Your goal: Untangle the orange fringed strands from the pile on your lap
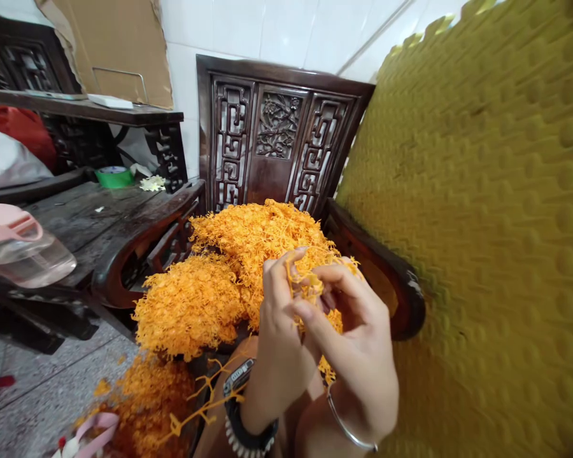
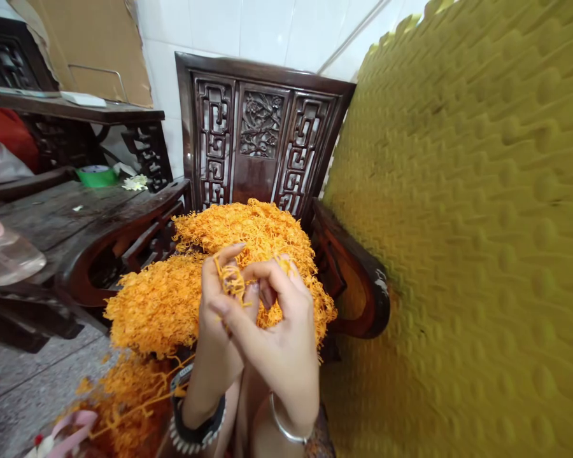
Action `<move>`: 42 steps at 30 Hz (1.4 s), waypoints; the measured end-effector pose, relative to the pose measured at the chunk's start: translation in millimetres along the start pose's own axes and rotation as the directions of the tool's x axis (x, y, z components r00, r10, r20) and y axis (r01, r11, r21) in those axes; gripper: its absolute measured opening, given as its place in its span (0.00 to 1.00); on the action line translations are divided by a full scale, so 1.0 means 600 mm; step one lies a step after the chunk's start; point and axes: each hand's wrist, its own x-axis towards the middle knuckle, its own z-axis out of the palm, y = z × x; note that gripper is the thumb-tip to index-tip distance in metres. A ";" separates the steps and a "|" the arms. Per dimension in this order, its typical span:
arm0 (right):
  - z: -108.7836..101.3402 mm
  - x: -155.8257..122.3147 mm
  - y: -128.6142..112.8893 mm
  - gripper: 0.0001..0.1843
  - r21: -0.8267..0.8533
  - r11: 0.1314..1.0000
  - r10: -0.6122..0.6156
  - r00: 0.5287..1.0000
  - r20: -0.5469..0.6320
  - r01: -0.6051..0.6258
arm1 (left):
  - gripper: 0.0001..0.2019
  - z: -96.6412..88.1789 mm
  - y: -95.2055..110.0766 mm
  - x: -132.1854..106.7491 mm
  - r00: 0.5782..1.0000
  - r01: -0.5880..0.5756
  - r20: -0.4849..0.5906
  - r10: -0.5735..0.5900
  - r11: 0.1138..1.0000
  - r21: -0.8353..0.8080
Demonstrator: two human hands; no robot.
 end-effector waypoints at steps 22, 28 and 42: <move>0.039 0.027 0.014 0.24 0.668 0.744 0.258 0.925 -0.279 -0.006 | 0.14 -0.005 0.000 0.014 0.740 0.631 0.620 -0.261 0.587 -0.507; 0.052 0.040 0.022 0.22 0.834 0.552 0.229 0.965 -0.130 -0.019 | 0.13 -0.029 0.018 0.000 0.801 0.559 0.533 -0.274 0.660 -0.502; 0.062 0.033 0.028 0.21 0.305 0.941 -0.095 0.979 -0.180 0.148 | 0.04 -0.054 0.000 0.029 0.951 0.284 0.072 -0.300 0.760 -0.585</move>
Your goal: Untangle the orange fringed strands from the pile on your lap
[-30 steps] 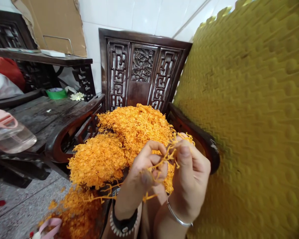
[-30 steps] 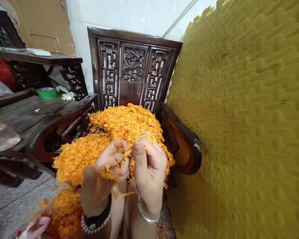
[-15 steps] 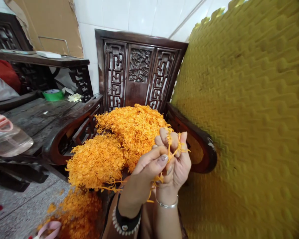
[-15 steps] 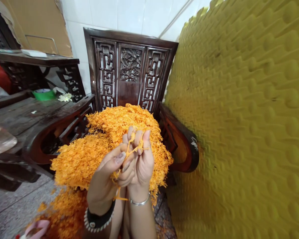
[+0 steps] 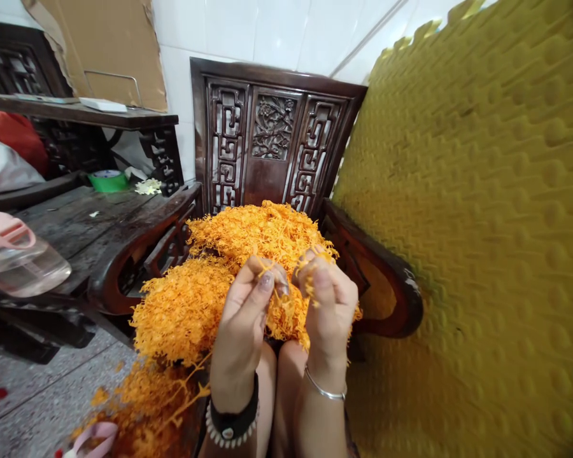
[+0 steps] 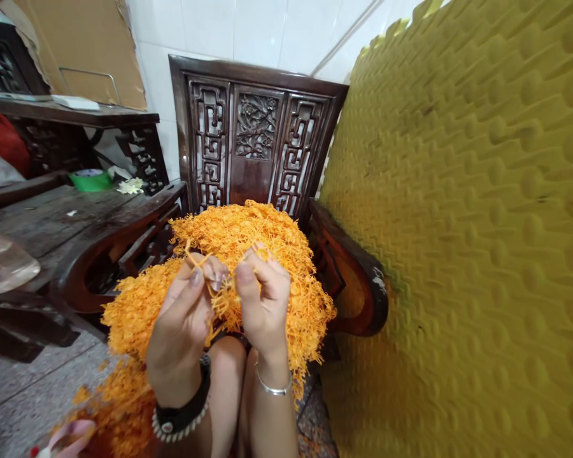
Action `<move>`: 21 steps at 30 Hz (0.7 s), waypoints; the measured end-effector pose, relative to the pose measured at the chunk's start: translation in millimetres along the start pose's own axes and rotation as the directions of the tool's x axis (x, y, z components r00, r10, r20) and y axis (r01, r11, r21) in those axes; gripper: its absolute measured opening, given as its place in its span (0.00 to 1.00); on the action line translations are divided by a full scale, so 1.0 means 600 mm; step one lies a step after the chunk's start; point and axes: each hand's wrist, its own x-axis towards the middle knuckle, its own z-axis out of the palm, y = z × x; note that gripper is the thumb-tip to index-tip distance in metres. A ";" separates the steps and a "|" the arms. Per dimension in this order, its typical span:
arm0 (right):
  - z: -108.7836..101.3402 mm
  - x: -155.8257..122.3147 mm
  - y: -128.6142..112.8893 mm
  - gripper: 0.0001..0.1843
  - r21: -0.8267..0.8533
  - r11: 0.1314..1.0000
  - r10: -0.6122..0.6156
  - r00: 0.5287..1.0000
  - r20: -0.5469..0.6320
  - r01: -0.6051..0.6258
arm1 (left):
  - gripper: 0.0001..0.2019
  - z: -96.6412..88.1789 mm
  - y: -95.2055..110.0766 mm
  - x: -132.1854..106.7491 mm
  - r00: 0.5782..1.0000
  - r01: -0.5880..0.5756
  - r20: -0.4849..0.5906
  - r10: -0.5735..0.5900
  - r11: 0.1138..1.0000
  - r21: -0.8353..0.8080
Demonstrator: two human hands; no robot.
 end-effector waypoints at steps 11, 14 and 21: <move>0.005 0.005 0.003 0.12 -0.297 0.940 -0.099 0.968 0.230 0.167 | 0.07 -0.005 -0.001 0.015 0.880 -0.405 -0.214 0.424 0.905 0.129; 0.010 0.001 0.000 0.12 -0.243 0.951 -0.115 0.949 0.293 0.191 | 0.11 -0.004 -0.004 0.018 0.854 -0.456 -0.197 0.481 0.876 0.157; 0.012 0.003 0.007 0.08 -0.308 0.937 -0.012 0.896 0.443 0.165 | 0.09 -0.016 0.002 0.023 0.863 -0.452 -0.174 0.474 0.879 0.155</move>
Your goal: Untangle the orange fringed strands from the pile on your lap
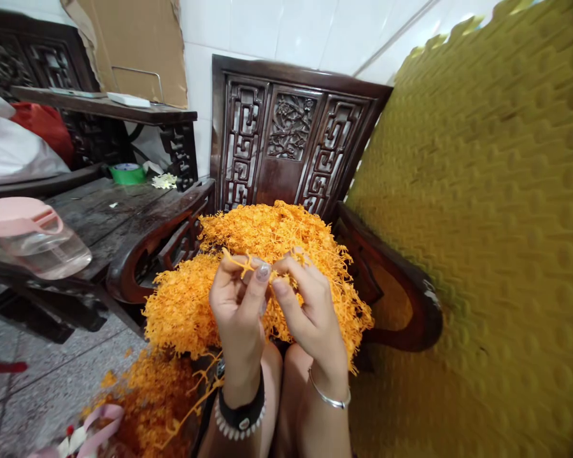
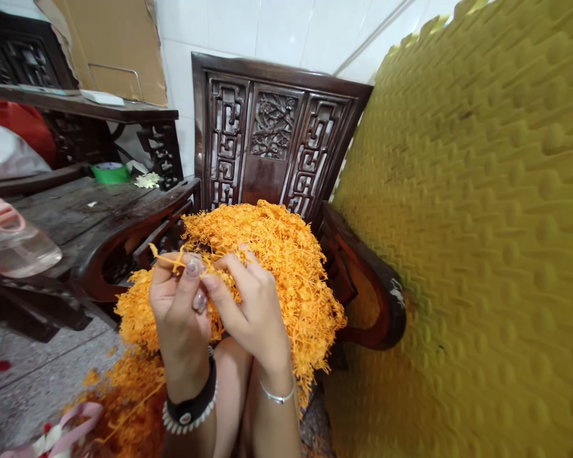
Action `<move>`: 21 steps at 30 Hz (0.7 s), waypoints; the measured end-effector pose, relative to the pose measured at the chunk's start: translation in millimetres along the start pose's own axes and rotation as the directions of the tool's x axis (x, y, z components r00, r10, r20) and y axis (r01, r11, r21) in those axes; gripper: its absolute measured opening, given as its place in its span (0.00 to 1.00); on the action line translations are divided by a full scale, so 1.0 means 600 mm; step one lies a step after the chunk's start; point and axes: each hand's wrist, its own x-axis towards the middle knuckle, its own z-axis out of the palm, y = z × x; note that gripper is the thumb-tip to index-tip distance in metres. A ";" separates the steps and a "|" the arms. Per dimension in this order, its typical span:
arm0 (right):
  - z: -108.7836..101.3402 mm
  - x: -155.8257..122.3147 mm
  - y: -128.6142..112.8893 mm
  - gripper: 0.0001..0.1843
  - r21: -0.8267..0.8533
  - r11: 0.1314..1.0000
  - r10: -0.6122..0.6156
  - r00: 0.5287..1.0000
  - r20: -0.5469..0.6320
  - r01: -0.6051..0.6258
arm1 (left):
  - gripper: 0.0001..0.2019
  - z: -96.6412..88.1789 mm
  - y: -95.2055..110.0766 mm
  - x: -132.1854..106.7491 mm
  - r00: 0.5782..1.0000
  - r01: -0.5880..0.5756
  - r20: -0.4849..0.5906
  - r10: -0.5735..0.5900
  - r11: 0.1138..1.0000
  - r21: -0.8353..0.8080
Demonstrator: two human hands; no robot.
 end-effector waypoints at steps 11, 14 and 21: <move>0.031 -0.001 -0.015 0.18 0.653 0.752 0.161 0.937 -0.310 0.087 | 0.13 0.032 0.021 -0.032 0.960 0.272 0.045 -0.278 0.873 -0.405; 0.006 0.002 -0.013 0.15 0.920 0.356 0.309 0.908 -0.284 0.166 | 0.13 0.030 0.042 -0.039 0.954 0.299 0.127 -0.271 0.837 -0.459; 0.007 0.031 0.027 0.19 0.819 0.567 0.189 0.954 -0.233 0.088 | 0.18 -0.110 0.127 -0.085 0.944 0.264 0.231 -0.236 0.959 -0.102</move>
